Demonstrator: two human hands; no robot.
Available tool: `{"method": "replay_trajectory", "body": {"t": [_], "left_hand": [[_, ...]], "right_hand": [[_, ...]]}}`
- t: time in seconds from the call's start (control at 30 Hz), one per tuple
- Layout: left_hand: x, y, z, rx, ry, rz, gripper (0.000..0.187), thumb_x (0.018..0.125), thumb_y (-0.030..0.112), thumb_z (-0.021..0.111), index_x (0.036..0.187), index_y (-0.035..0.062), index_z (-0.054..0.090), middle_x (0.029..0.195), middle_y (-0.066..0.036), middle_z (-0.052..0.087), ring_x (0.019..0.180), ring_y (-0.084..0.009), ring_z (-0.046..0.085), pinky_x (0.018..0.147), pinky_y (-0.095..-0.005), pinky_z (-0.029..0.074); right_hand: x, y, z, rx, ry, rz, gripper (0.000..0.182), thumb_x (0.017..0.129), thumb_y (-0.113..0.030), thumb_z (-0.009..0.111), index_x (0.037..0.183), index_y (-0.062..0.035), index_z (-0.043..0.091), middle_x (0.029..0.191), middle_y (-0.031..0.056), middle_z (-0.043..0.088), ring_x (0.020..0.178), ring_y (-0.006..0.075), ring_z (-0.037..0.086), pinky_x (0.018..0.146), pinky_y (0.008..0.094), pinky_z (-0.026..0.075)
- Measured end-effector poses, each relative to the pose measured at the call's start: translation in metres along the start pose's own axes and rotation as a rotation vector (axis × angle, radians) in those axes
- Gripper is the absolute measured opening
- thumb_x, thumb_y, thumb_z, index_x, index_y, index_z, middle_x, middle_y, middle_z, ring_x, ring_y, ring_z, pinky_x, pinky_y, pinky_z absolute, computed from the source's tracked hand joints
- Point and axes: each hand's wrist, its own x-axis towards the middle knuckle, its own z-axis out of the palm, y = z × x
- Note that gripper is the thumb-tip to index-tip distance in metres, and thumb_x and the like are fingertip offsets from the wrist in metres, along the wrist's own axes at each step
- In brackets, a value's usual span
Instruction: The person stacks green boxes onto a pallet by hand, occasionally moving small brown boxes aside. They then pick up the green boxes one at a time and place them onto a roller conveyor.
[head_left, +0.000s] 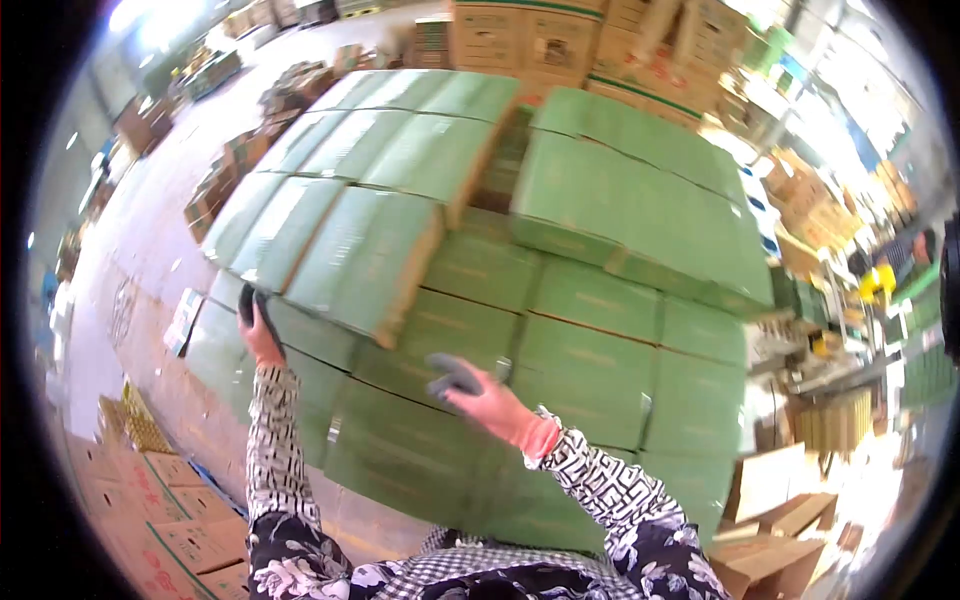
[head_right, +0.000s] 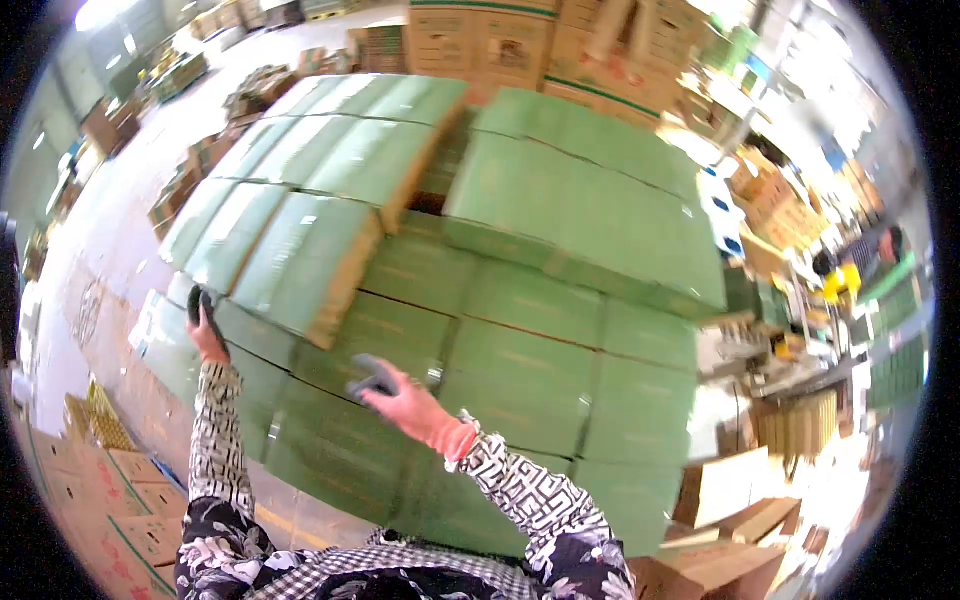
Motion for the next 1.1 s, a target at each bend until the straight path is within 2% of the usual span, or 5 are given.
{"method": "replay_trajectory", "body": {"t": [0.27,0.47,0.67,0.87,1.1], "left_hand": [[-0.304,0.127,0.113,0.162,-0.319,-0.179,0.025,0.089,0.001,0.044,0.107,-0.0089,0.058,0.105,-0.017,0.063,0.100,-0.0234,0.060,0.093,-0.0350,0.044],[-0.401,0.236,0.317,0.179,-1.536,-0.323,0.044,0.077,0.009,0.063,0.119,0.0008,0.055,0.120,-0.015,0.056,0.111,-0.0274,0.054,0.098,-0.0354,0.040],[-0.477,0.245,0.470,0.232,-1.913,-0.274,0.051,0.083,0.020,0.062,0.128,0.0013,0.047,0.123,-0.014,0.054,0.112,-0.0243,0.053,0.097,-0.0334,0.041],[-0.592,0.131,0.561,-0.083,-1.291,-1.323,0.050,0.091,0.029,0.056,0.133,0.0050,0.042,0.127,-0.007,0.053,0.112,-0.0169,0.052,0.094,-0.0313,0.044],[-0.694,-0.023,0.670,0.211,-0.730,-1.538,0.077,0.079,0.060,0.059,0.138,0.0157,0.036,0.141,-0.008,0.034,0.125,-0.0268,0.038,0.095,-0.0469,0.038]], "right_hand": [[-0.226,-0.082,-0.182,-0.266,0.143,-0.270,0.036,0.083,-0.012,0.062,0.116,0.0013,0.056,0.097,0.0108,0.066,0.091,0.0151,0.062,0.080,0.0276,0.049],[-0.299,0.011,-0.407,-0.661,1.128,-0.088,0.043,0.081,-0.022,0.065,0.119,-0.0032,0.055,0.107,0.0160,0.062,0.096,0.0256,0.061,0.084,0.0345,0.048],[-0.352,-0.015,-0.565,-1.336,0.830,0.727,0.078,0.075,-0.051,0.063,0.135,-0.0068,0.037,0.134,0.0210,0.038,0.127,0.0387,0.034,0.104,0.0511,0.027],[-0.338,-0.059,-0.755,-1.580,1.116,0.514,0.080,0.074,-0.051,0.064,0.132,-0.0011,0.040,0.130,0.0228,0.042,0.123,0.0415,0.037,0.102,0.0531,0.028],[-0.390,0.009,-0.698,-1.365,0.817,0.381,0.075,0.066,-0.043,0.069,0.128,-0.0085,0.046,0.136,0.0243,0.037,0.124,0.0452,0.033,0.102,0.0624,0.023]]}}
